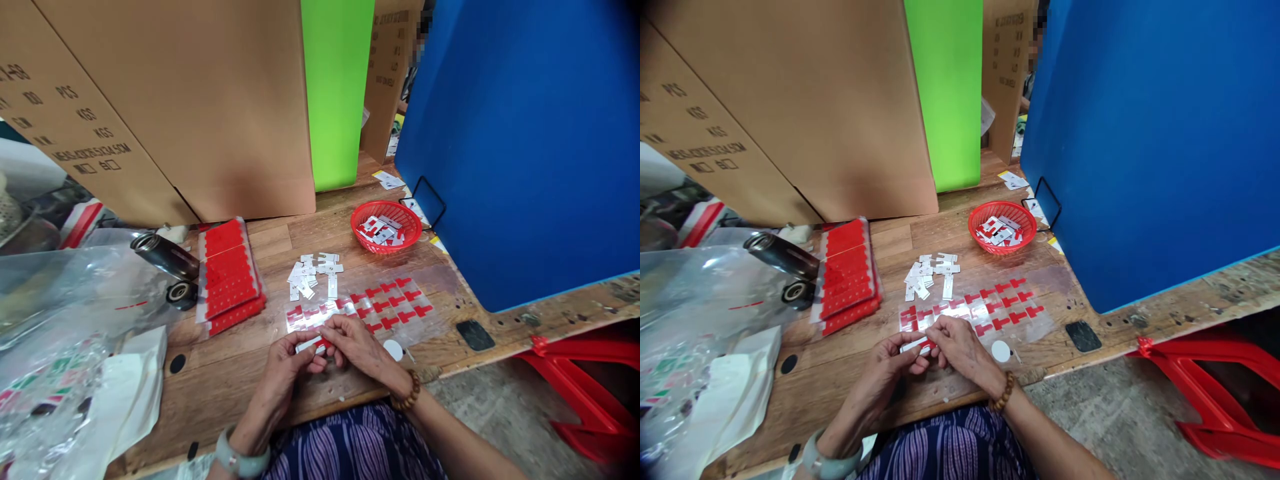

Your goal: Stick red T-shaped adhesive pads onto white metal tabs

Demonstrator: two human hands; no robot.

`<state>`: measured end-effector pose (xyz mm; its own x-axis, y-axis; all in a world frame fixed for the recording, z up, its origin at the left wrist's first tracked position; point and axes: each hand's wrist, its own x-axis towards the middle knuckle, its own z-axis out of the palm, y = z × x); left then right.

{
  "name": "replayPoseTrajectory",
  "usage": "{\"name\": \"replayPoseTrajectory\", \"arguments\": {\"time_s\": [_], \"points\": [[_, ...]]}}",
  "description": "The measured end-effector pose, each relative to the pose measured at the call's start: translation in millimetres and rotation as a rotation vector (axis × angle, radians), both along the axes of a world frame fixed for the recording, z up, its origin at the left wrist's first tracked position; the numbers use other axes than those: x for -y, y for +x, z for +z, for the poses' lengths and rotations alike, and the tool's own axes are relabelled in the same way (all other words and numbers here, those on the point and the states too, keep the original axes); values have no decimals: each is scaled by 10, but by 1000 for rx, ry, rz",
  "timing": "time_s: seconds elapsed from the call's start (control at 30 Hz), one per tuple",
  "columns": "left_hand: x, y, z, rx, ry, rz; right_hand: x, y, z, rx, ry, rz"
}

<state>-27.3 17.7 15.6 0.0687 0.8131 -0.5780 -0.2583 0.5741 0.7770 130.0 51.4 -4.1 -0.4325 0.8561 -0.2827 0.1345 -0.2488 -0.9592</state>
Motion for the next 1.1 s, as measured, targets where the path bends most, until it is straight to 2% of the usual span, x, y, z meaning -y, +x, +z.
{"name": "replayPoseTrajectory", "arguments": {"time_s": [0.23,0.37,0.43,0.5,0.57,0.7,0.77,0.87,0.97,1.1], "points": [[-59,18,-11,-38,26,-29,-49,70,-38,-89,-98,62],[-105,41,-34,-27,37,-117,-107,159,-5,-58,-141,114],[-171,33,-59,-8,61,-134,-209,237,12,-34,-151,93],[-288,-5,-90,-53,108,-120,-383,347,53,-28,-136,9],[-450,-73,-119,-243,205,-117,-616,484,140,-67,-83,-151],[-809,-234,-166,-975,483,-200,-1062,726,405,-322,32,-516],[-953,-284,-194,-1136,521,-218,-1164,769,497,-383,54,-600],[-1099,-294,-248,-1212,544,-236,-1109,720,487,-278,94,-602],[-1195,-256,-295,-1276,583,-258,-903,621,345,-136,109,-484],[-1324,-229,-314,-1294,674,-324,-626,555,146,-62,33,-371]]}}
